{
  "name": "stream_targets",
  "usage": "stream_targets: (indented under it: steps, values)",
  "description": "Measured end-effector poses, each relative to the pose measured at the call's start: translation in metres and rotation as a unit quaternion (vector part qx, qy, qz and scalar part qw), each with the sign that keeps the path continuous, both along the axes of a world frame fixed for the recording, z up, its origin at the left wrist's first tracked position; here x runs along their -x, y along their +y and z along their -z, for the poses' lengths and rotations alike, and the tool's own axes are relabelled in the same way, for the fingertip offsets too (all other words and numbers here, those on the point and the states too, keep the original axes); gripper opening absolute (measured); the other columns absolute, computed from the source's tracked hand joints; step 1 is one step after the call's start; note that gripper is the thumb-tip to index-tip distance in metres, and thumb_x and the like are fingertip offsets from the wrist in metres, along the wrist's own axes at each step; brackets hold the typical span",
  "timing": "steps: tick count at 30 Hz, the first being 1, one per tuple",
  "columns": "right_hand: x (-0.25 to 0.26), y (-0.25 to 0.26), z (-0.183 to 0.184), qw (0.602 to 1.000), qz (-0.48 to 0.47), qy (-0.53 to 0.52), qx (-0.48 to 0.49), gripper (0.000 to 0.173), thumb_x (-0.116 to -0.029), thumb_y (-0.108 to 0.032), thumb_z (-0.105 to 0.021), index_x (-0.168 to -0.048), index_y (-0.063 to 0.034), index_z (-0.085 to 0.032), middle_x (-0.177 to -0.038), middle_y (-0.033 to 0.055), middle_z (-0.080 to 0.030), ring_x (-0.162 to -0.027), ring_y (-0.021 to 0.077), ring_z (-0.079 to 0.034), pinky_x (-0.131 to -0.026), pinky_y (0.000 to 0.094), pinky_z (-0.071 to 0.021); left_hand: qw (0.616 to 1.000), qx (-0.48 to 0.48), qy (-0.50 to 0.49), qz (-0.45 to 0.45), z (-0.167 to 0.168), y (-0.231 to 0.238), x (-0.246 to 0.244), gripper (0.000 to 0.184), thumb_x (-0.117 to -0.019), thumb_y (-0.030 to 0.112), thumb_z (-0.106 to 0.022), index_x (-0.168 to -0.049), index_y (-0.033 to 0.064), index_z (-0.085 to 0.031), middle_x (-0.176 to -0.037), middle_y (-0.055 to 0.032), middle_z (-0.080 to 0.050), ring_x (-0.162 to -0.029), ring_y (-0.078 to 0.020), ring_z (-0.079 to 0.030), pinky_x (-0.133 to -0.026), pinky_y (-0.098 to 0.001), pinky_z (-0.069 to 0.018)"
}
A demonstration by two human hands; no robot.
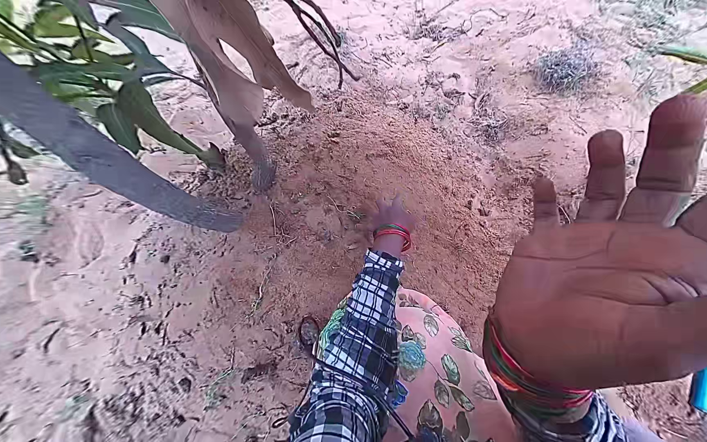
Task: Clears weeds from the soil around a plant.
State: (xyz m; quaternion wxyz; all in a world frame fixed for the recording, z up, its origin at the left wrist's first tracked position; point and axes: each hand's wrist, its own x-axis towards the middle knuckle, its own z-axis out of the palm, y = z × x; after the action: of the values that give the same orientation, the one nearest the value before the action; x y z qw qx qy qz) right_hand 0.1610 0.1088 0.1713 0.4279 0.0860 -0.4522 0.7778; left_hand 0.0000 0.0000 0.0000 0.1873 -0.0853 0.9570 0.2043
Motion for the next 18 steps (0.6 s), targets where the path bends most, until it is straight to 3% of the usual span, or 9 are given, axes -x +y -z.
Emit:
stream_targets:
  steps: [2,5,7,8,10,13,15,17,18]
  values:
    - [0.012,0.021,0.043,0.995,0.008,-0.075,-0.064,0.089,-0.0986,-0.069,-0.048,-0.164,-0.0225,-0.01,-0.144,-0.0019,-0.057,-0.123,0.0178,-0.061,-0.095,0.0368,-0.0552,1.0,0.011,-0.007,-0.006,0.001,-0.016,0.006,0.052,-0.1022,0.029,-0.058,-0.153,0.0224,-0.051,-0.164,-0.0252,-0.03,-0.15,-0.0557,-0.023,-0.105,-0.0818,-0.0311]
    - [0.012,0.058,0.093,0.966,0.03,-0.211,-0.145,0.081,-0.1067,-0.063,-0.03,-0.164,-0.0105,-0.008,-0.135,0.0011,-0.059,-0.107,0.0135,-0.066,-0.087,0.0323,-0.059,0.999,0.026,-0.006,-0.043,-0.004,-0.031,0.012,0.054,-0.0995,0.025,-0.063,-0.152,0.0222,-0.052,-0.168,-0.0237,-0.02,-0.152,-0.0555,-0.016,-0.105,-0.0815,-0.0324]
    - [0.012,0.077,0.098,0.957,0.039,-0.262,-0.115,0.062,-0.1111,-0.048,-0.016,-0.161,-0.0109,-0.017,-0.126,0.0012,-0.063,-0.094,0.0125,-0.069,-0.079,0.0294,-0.0597,0.997,0.031,0.001,-0.065,-0.007,-0.041,0.014,0.062,-0.0923,0.014,-0.071,-0.151,0.0274,-0.054,-0.172,-0.0196,-0.012,-0.154,-0.0545,-0.011,-0.105,-0.0824,-0.0302]
    - [0.015,0.085,0.093,0.956,0.046,-0.277,-0.082,0.057,-0.1118,-0.043,-0.01,-0.16,-0.0142,-0.022,-0.12,-0.0003,-0.065,-0.087,0.012,-0.069,-0.075,0.0286,-0.0597,0.997,0.039,0.003,-0.068,-0.004,-0.047,0.016,0.063,-0.0905,0.012,-0.074,-0.149,0.0283,-0.056,-0.171,-0.0206,-0.015,-0.153,-0.055,-0.014,-0.104,-0.0809,-0.0323]
    - [0.022,0.104,0.083,0.962,0.064,-0.265,-0.03,0.056,-0.112,-0.04,-0.005,-0.157,-0.0198,-0.032,-0.11,-0.0019,-0.068,-0.079,0.0127,-0.069,-0.07,0.0293,-0.06,0.996,0.035,0.018,-0.084,0.008,-0.054,0.022,0.051,-0.091,0.013,-0.076,-0.139,0.0243,-0.065,-0.162,-0.0235,-0.034,-0.147,-0.0531,-0.029,-0.105,-0.0715,-0.0404]
    - [0.028,0.139,0.087,0.962,0.118,-0.242,-0.054,0.051,-0.1137,-0.035,-0.011,-0.152,-0.0153,-0.037,-0.105,-0.0033,-0.067,-0.076,0.0096,-0.067,-0.07,0.0267,-0.0593,0.999,0.007,-0.01,-0.031,0.021,-0.053,0.027,0.03,-0.0997,0.01,-0.061,-0.128,0.0133,-0.071,-0.139,-0.0263,-0.061,-0.133,-0.0472,-0.054,-0.107,-0.0656,-0.0443]
    - [0.029,0.163,0.105,0.941,0.152,-0.278,-0.121,0.047,-0.1136,-0.032,-0.02,-0.152,-0.0105,-0.038,-0.104,-0.0029,-0.066,-0.074,0.0071,-0.066,-0.068,0.0252,-0.0586,0.998,-0.031,-0.038,0.029,0.024,-0.039,0.025,0.031,-0.1012,0.005,-0.056,-0.127,0.0088,-0.072,-0.133,-0.0241,-0.066,-0.13,-0.0433,-0.059,-0.108,-0.0642,-0.0434]
    - [0.031,0.187,0.139,0.89,0.164,-0.367,-0.217,0.047,-0.1124,-0.032,-0.029,-0.149,-0.0058,-0.043,-0.105,0.0027,-0.065,-0.075,0.0081,-0.066,-0.068,0.0266,-0.0582,0.99,-0.074,-0.069,0.096,0.021,-0.011,0.015,0.033,-0.0994,0.001,-0.056,-0.127,0.0098,-0.072,-0.13,-0.0201,-0.068,-0.128,-0.0392,-0.061,-0.109,-0.0609,-0.0433]
    - [0.032,0.197,0.161,0.845,0.158,-0.432,-0.272,0.045,-0.1121,-0.03,-0.033,-0.145,-0.0051,-0.05,-0.107,0.0078,-0.067,-0.077,0.0132,-0.067,-0.07,0.0315,-0.0584,0.984,-0.097,-0.079,0.129,0.023,0.005,0.006,0.033,-0.0985,0.0,-0.057,-0.126,0.0096,-0.073,-0.127,-0.0182,-0.07,-0.125,-0.0369,-0.063,-0.108,-0.0584,-0.0447]
